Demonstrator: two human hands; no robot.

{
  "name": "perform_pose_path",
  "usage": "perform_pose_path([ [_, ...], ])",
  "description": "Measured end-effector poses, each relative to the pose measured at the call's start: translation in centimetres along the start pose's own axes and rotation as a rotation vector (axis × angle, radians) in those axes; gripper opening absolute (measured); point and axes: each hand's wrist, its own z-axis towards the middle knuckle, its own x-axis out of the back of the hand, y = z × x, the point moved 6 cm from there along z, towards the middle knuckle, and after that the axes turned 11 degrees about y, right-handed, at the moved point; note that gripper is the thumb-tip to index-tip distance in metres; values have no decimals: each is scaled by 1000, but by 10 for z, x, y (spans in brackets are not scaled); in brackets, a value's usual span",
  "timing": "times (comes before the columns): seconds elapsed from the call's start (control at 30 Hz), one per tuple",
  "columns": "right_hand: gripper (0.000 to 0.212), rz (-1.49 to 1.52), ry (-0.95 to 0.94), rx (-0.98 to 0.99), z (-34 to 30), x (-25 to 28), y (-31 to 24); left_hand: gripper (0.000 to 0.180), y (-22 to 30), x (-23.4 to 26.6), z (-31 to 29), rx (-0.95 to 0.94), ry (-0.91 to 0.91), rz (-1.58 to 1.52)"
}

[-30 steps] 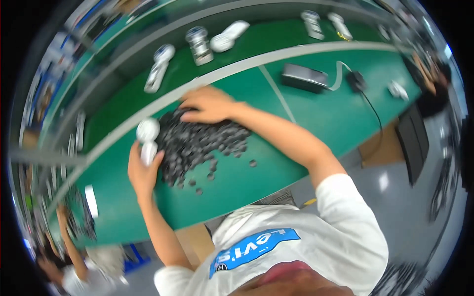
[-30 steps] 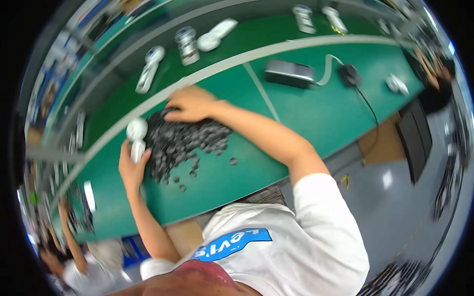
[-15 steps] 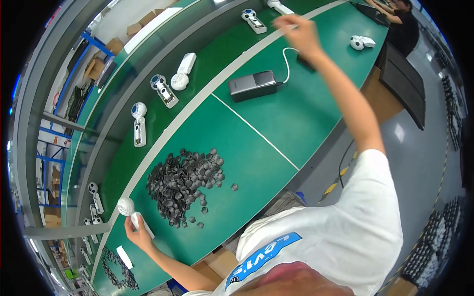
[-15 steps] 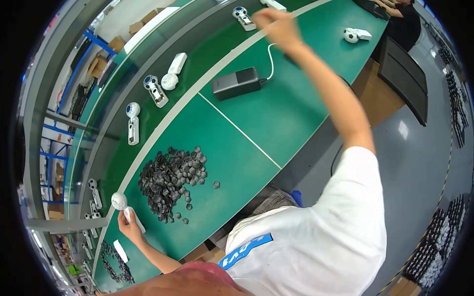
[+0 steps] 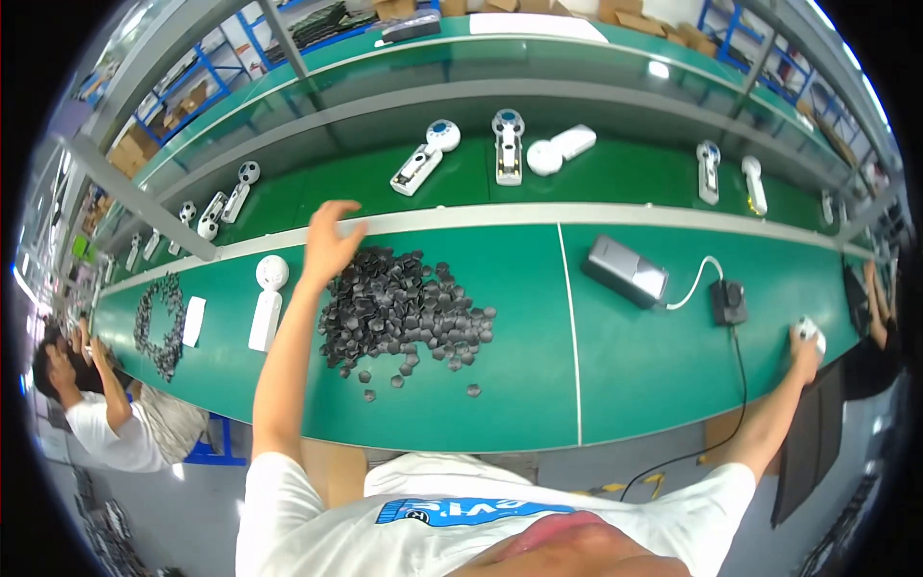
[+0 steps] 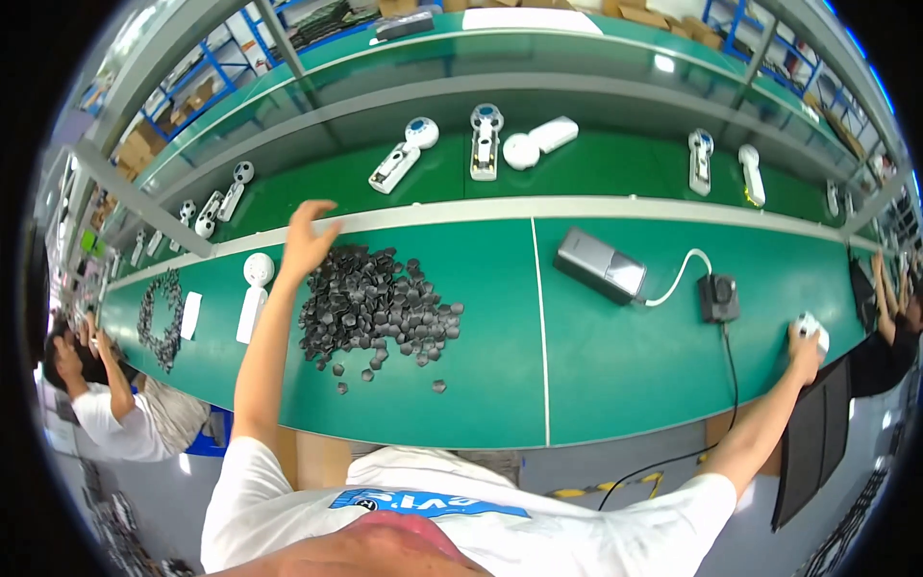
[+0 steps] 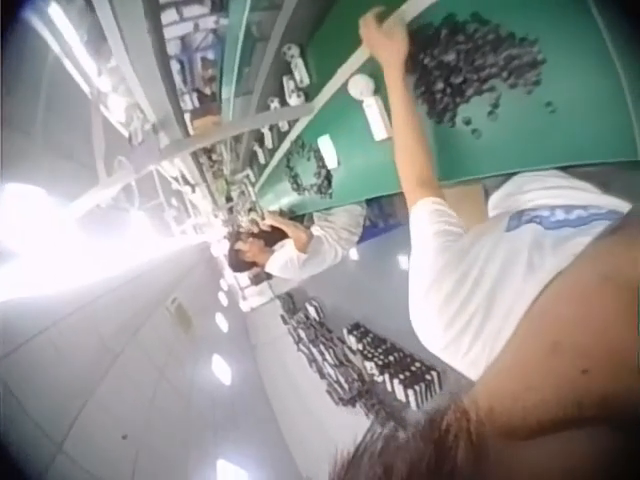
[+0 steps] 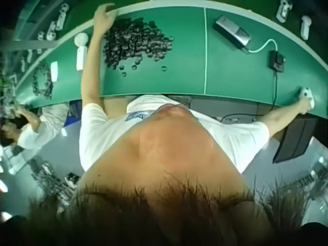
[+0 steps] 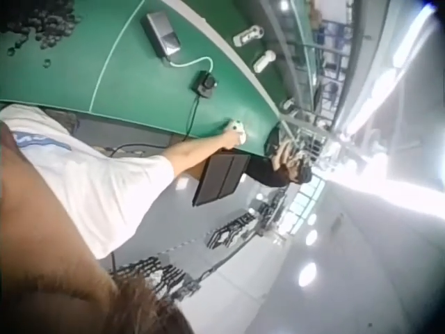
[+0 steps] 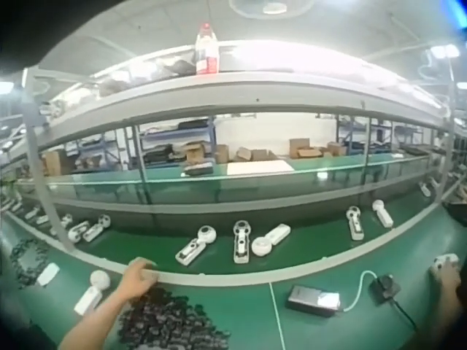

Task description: Assembling small black components onto a white robotic toy housing.

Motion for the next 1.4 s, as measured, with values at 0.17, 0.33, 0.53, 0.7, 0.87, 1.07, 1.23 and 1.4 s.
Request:
perform_pose_path([
  [0.17, 88, 271, 48, 214, 15, -42, 7, 59, 36, -112, 65, -82, -75, 192],
  [0.33, 78, 722, -63, 310, 17, -41, -7, 54, 35, -164, 83, 105, -110, 306],
  [0.53, 72, 663, 8, 248, 37, -36, -15, 52, 38, -31, 16, 57, 93, 61],
  [0.7, 59, 985, -108, 60, 47, -19, -16, 48, 12, 109, -88, 109, 109, 313],
  [0.87, 41, 1880, -81, -30, 3, 104, -78, 48, -14, 138, -152, 105, 66, 586],
  [1.07, 28, 1918, -375, 680, -108, 254, -124, 47, -21, 131, -161, 85, 69, 533],
  [1.23, 52, 1987, -884, 858, -260, 299, -173, 43, 32, 131, -134, -122, 278, 360],
  [1.4, 90, 1948, -1497, 896, -444, 344, -231, 48, 124, 105, -106, -302, 116, -230],
])
